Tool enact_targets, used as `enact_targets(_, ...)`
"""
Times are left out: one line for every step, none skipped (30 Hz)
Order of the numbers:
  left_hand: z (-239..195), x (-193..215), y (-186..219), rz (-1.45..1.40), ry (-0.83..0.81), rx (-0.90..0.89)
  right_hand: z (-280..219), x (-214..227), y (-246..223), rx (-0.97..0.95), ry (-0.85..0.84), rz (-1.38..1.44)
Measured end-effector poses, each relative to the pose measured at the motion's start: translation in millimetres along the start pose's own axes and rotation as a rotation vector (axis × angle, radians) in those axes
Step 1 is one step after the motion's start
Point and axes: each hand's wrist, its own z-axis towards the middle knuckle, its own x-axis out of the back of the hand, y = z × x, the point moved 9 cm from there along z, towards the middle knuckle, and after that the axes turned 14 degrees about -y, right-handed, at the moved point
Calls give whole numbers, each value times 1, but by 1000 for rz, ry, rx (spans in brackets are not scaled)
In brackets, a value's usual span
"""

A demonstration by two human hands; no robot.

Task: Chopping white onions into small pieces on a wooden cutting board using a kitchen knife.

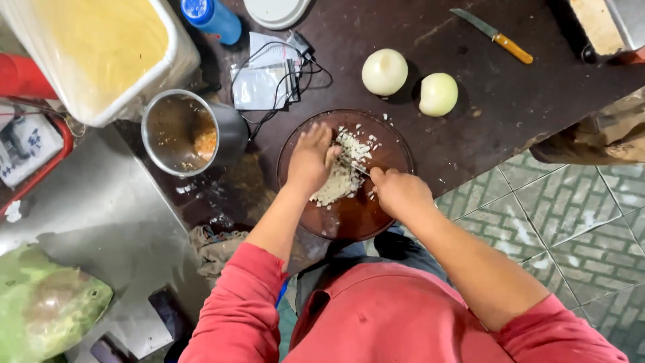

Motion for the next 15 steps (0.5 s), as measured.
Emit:
enact_targets(2,14,-4,-77,101,41,-8,5,-10,6,-18,-2)
enact_targets(3,27,-10,-153,202,83,-16,11,-21,12,-36,-4)
enact_targets(4,26,-5,-168,185,91,-22,4,-28,7,-59,1)
enact_targets(5,27,4,-156,183,52,-27,1,-36,14,-53,22)
enact_targets(23,41,11,-131,210,-7,-22,11,-37,15,-13,29)
enact_targets(23,36,15,-133,222,-21,-19,3,-35,5,-2,20)
enact_targets(28,28,18,-53,168,-31,-11,-10,-31,-8,-63,31)
enact_targets(34,19,21,28,115,-40,-2,-23,-25,-21,-125,43)
enact_targets(35,18,17,21,110,-47,7,-39,-21,-32,-129,45)
enact_targets(34,17,14,19,121,-57,13,-48,-17,-28,-56,63)
enact_targets(30,15,15,15,130,-71,13,-60,-14,-29,17,82)
enact_targets(30,15,18,6,123,-82,7,-54,-17,-43,11,84)
enact_targets(28,19,18,21,121,-88,3,-45,-22,-46,4,90)
enact_targets(26,23,20,37,120,-93,-1,-35,-27,-48,-4,96)
enact_targets(21,19,19,43,131,-93,-5,-35,-31,-43,7,90)
